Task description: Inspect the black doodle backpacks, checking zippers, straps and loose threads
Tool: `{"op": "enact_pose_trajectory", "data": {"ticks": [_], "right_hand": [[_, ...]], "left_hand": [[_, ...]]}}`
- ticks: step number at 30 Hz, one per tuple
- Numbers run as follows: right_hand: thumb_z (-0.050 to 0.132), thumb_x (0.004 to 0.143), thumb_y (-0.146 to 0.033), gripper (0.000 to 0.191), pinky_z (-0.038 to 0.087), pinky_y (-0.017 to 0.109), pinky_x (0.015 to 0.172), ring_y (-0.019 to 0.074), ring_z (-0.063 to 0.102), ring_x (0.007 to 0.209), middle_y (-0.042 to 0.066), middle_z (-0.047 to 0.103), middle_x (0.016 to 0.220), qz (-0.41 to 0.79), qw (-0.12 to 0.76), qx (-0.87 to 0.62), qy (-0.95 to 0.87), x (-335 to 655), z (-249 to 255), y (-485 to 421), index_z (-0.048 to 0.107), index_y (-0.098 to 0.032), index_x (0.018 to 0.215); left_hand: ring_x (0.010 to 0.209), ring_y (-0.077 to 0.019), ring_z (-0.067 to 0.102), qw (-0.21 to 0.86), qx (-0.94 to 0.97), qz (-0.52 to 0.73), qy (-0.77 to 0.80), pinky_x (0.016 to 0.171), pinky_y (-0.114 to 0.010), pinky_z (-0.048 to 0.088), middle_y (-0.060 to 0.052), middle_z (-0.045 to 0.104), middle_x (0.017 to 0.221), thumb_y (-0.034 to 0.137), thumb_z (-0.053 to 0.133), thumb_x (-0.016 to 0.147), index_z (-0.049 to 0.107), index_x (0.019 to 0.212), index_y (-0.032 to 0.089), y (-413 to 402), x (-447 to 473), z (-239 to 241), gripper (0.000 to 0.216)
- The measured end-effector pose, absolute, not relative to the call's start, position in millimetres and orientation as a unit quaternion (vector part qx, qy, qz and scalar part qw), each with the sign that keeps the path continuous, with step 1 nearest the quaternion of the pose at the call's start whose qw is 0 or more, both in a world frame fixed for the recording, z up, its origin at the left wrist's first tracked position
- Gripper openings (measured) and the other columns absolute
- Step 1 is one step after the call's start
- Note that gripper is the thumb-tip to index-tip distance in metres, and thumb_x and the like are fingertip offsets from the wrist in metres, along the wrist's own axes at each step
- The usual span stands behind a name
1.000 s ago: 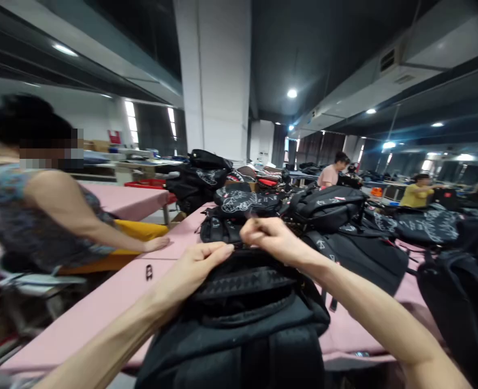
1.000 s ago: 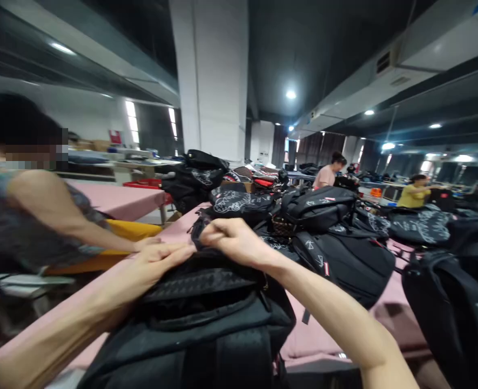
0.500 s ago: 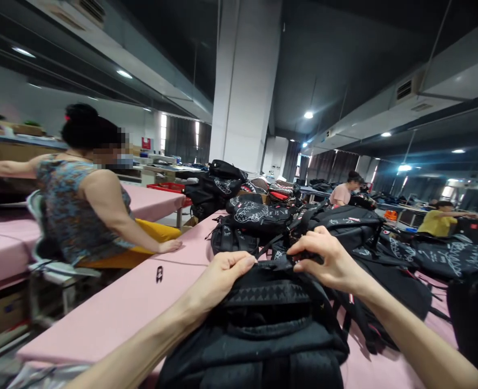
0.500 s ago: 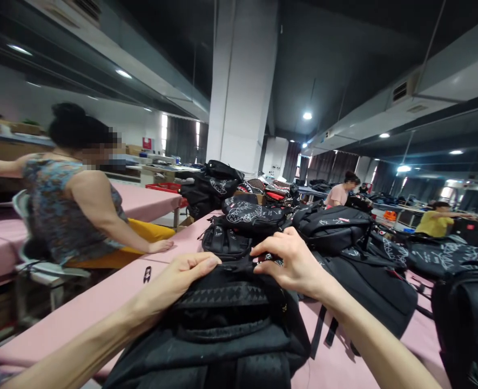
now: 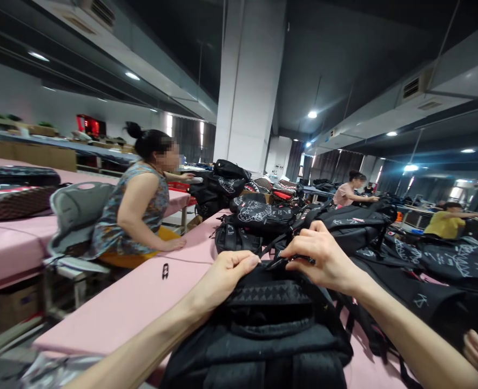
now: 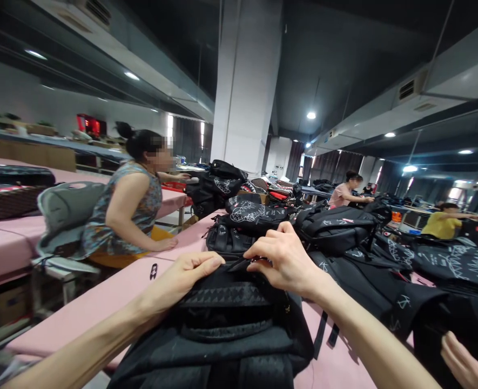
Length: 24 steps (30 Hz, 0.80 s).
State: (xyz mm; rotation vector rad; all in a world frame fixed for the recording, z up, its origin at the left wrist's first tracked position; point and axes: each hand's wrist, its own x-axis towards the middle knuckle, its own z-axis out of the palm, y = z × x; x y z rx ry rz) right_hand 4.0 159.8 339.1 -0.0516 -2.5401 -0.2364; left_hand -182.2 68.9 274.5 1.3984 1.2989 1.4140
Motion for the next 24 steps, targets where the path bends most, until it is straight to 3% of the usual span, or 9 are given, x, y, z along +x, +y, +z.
{"op": "enact_pose_trajectory", "data": {"ticks": [3,6,10,13,15,17,19,21,24], "right_hand": [[0.062,0.080,-0.021,0.003,0.028,0.032,0.074,0.0120,0.053,0.066,-0.001,0.065,0.071,-0.045,0.289,-0.037,-0.955,2.8,338.5,161.0,0.063,-0.019,0.081],[0.059,0.081,-0.025,0.007,0.035,0.030,0.074,0.0137,0.056,0.072,0.000,0.065,0.076,0.082,0.323,-0.089,-0.939,5.2,335.4,163.1,0.064,-0.019,0.081],[0.065,0.073,-0.037,0.037,0.044,0.026,0.068,0.0161,0.058,0.080,0.002,0.062,0.092,0.270,0.356,-0.157,-0.881,13.3,323.6,156.6,0.057,-0.019,0.105],[0.078,0.057,-0.044,0.067,0.046,0.026,0.066,0.0176,0.059,0.078,0.002,0.062,0.090,0.210,0.321,-0.169,-0.908,17.8,315.7,143.2,0.053,-0.020,0.114],[0.079,0.054,-0.046,0.073,0.047,0.029,0.070,0.0211,0.059,0.085,0.006,0.061,0.099,0.114,0.313,-0.170,-0.927,17.0,313.9,137.3,0.053,-0.021,0.118],[0.075,0.061,-0.039,0.065,0.047,0.032,0.076,0.0229,0.059,0.090,0.009,0.061,0.106,0.057,0.298,-0.181,-0.936,12.6,313.2,138.7,0.052,-0.021,0.120],[0.066,0.071,-0.026,0.042,0.047,0.031,0.076,0.0213,0.062,0.086,0.007,0.065,0.100,0.088,0.275,-0.194,-0.938,5.6,310.6,146.8,0.059,-0.020,0.112],[0.058,0.074,-0.020,0.023,0.047,0.028,0.071,0.0192,0.062,0.078,0.003,0.068,0.085,0.178,0.272,-0.201,-0.924,-2.0,305.7,157.4,0.066,-0.018,0.095],[0.057,0.072,-0.021,0.013,0.045,0.025,0.065,0.0178,0.059,0.071,0.001,0.064,0.069,0.313,0.280,-0.206,-0.884,-10.5,298.6,168.5,0.067,-0.014,0.075]], "left_hand": [[0.054,-0.0088,0.036,0.369,0.547,0.553,0.508,0.048,-0.019,0.026,0.003,0.043,0.058,0.054,0.055,0.068,0.050,0.064,0.013,67.8,-182.4,274.8,0.042],[0.054,-0.0086,0.036,0.369,0.545,0.558,0.505,0.047,-0.019,0.026,0.003,0.042,0.058,0.054,0.055,0.068,0.047,0.062,0.014,66.1,-182.1,274.3,0.041],[0.051,-0.0070,0.030,0.360,0.533,0.567,0.514,0.045,-0.018,0.022,0.004,0.037,0.054,0.053,0.055,0.068,0.040,0.056,0.016,67.5,-180.9,274.3,0.042],[0.049,-0.0069,0.030,0.342,0.526,0.563,0.537,0.044,-0.019,0.021,0.004,0.037,0.053,0.053,0.055,0.066,0.042,0.055,0.016,74.8,-180.3,276.8,0.041],[0.048,-0.0075,0.032,0.327,0.525,0.561,0.550,0.044,-0.019,0.023,0.004,0.039,0.052,0.052,0.054,0.066,0.045,0.055,0.015,80.9,-180.1,279.4,0.040],[0.048,-0.0082,0.035,0.310,0.532,0.552,0.562,0.044,-0.020,0.025,0.003,0.040,0.051,0.051,0.051,0.069,0.046,0.054,0.015,83.9,-179.8,282.1,0.039],[0.052,-0.0106,0.042,0.261,0.554,0.546,0.572,0.048,-0.021,0.031,0.002,0.047,0.055,0.047,0.049,0.073,0.051,0.058,0.015,79.4,-178.8,283.9,0.036],[0.067,-0.0152,0.053,0.133,0.572,0.564,0.580,0.061,-0.024,0.041,-0.002,0.058,0.070,0.040,0.048,0.078,0.059,0.071,0.015,66.2,-176.6,283.3,0.028],[0.086,-0.0179,0.056,-0.074,0.621,0.552,0.551,0.080,-0.027,0.042,-0.004,0.064,0.088,0.027,0.047,0.082,0.064,0.087,0.020,39.7,-170.7,277.3,0.019]]}}
